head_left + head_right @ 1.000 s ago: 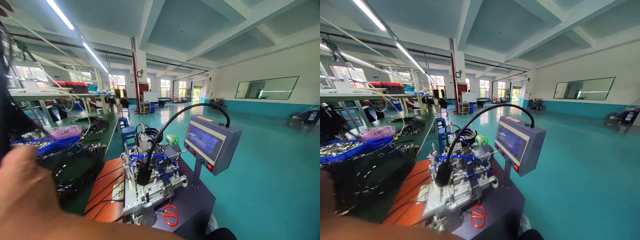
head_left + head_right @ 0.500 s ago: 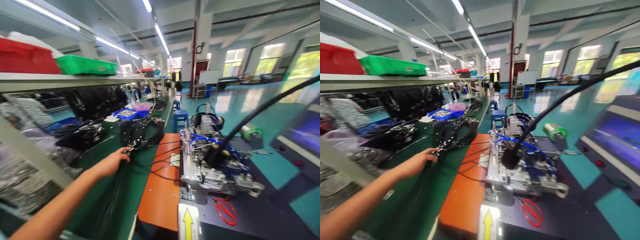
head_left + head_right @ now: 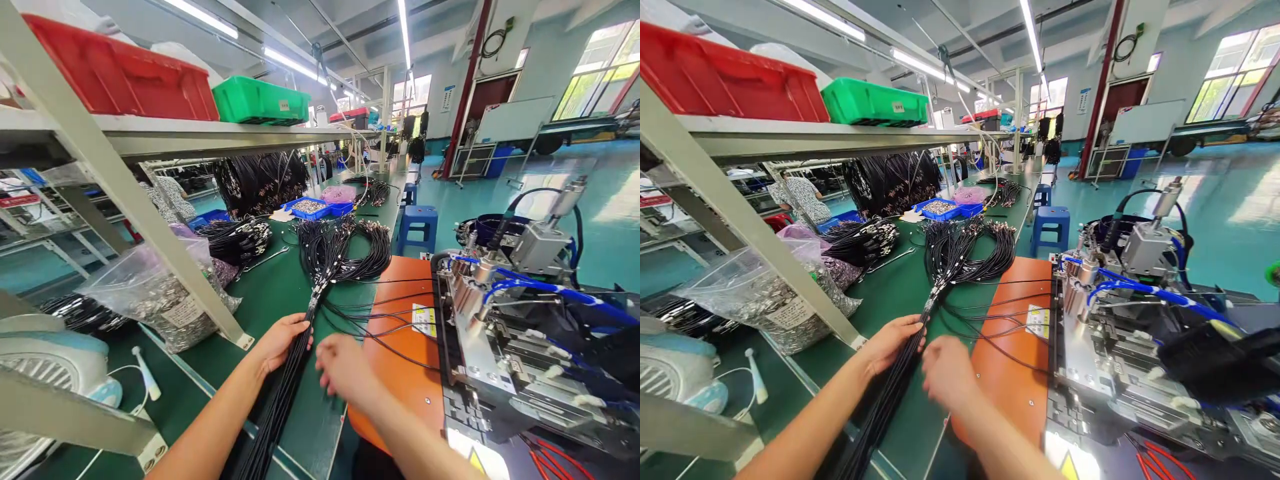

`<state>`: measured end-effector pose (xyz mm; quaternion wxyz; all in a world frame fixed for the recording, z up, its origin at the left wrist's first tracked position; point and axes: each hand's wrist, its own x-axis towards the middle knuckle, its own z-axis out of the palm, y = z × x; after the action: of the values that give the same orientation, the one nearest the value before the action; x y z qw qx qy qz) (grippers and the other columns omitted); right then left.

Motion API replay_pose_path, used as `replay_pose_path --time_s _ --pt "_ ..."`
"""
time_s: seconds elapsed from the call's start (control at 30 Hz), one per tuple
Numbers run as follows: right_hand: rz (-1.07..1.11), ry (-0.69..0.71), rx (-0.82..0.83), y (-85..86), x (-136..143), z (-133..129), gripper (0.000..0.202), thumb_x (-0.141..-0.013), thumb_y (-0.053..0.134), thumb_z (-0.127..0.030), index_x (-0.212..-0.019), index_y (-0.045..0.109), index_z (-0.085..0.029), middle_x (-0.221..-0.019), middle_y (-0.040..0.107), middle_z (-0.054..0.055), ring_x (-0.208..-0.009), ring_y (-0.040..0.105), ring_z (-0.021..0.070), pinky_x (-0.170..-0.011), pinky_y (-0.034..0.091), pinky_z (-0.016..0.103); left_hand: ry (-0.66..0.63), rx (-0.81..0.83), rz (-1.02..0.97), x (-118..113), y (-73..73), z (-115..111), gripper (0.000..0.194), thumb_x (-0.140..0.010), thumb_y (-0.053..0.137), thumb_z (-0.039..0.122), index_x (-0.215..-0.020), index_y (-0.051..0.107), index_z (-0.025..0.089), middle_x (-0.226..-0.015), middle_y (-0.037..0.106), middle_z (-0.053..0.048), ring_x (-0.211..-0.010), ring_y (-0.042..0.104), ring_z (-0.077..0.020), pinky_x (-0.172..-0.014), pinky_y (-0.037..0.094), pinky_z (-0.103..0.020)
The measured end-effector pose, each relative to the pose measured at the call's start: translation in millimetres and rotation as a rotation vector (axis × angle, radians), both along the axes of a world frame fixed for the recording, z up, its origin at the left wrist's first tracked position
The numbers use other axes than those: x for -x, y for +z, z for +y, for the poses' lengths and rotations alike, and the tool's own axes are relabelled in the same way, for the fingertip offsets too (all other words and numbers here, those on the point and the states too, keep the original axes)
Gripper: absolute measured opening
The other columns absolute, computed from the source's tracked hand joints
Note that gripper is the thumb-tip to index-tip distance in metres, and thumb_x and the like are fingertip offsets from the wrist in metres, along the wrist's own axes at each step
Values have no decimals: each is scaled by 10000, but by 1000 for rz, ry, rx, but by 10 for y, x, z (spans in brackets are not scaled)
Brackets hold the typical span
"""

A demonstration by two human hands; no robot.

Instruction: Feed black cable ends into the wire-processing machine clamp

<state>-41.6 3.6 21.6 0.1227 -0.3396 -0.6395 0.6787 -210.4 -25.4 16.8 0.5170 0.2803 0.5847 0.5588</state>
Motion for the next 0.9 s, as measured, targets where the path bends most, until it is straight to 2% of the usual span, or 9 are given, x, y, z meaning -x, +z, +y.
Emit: replay_pose_path --time_s 0.1,0.2,0.37,0.47,0.53,0.63,0.7,0.9 --pt "-32 -129 25 -72 234 473 313 -984 611 -341 -1241 601 -163 -1187 654 78 -957 680 199 -808 588 391 -65 -19 -125 97 -85 -3 264 -978 613 319 -1166 611 135 -1077 650 -71 -855 661 -172 -721 586 -330" --pt "-15 -168 58 -111 446 683 304 -980 619 -332 -1230 607 -159 -1179 657 76 -953 682 197 -802 590 386 -101 -34 -217 211 -125 10 252 -981 608 323 -1144 614 131 -1031 651 -60 -804 653 -155 -683 578 -305" --pt "16 -188 105 -151 689 748 310 -980 619 -334 -1235 607 -160 -1194 655 79 -978 679 206 -827 584 403 -110 -42 -251 316 -134 30 235 -989 595 332 -1110 616 131 -943 644 -33 -699 624 -120 -593 551 -251" --pt "33 -213 106 -160 741 778 305 -980 619 -336 -1227 611 -159 -1187 658 77 -974 679 204 -825 584 401 -85 -62 -223 256 -134 31 200 -974 609 311 -1054 616 127 -827 615 1 -574 557 -82 -492 487 -197" --pt "35 -237 101 -161 751 797 300 -981 617 -336 -1222 612 -158 -1177 660 76 -961 681 200 -814 586 393 -40 -87 -179 177 -138 33 186 -907 679 281 -997 613 133 -779 604 10 -543 543 -78 -465 473 -188" --pt "19 -254 101 -149 742 819 297 -981 616 -335 -1219 612 -158 -1170 661 74 -949 682 196 -804 588 386 28 -119 -84 55 -144 47 256 -771 781 239 -932 605 147 -783 624 -8 -614 598 -114 -508 529 -215" --pt "6 -244 112 -131 720 831 296 -982 616 -335 -1218 613 -157 -1168 662 74 -948 682 196 -803 589 386 55 -127 -18 -3 -150 64 278 -734 799 233 -908 597 154 -803 631 -14 -660 618 -131 -535 558 -238" --pt "-41 -195 142 -84 629 877 300 -980 619 -336 -1219 614 -155 -1175 662 77 -961 682 200 -816 586 393 84 -106 169 -57 -197 98 174 -833 729 203 -897 575 153 -788 597 16 -697 628 -138 -569 579 -262"
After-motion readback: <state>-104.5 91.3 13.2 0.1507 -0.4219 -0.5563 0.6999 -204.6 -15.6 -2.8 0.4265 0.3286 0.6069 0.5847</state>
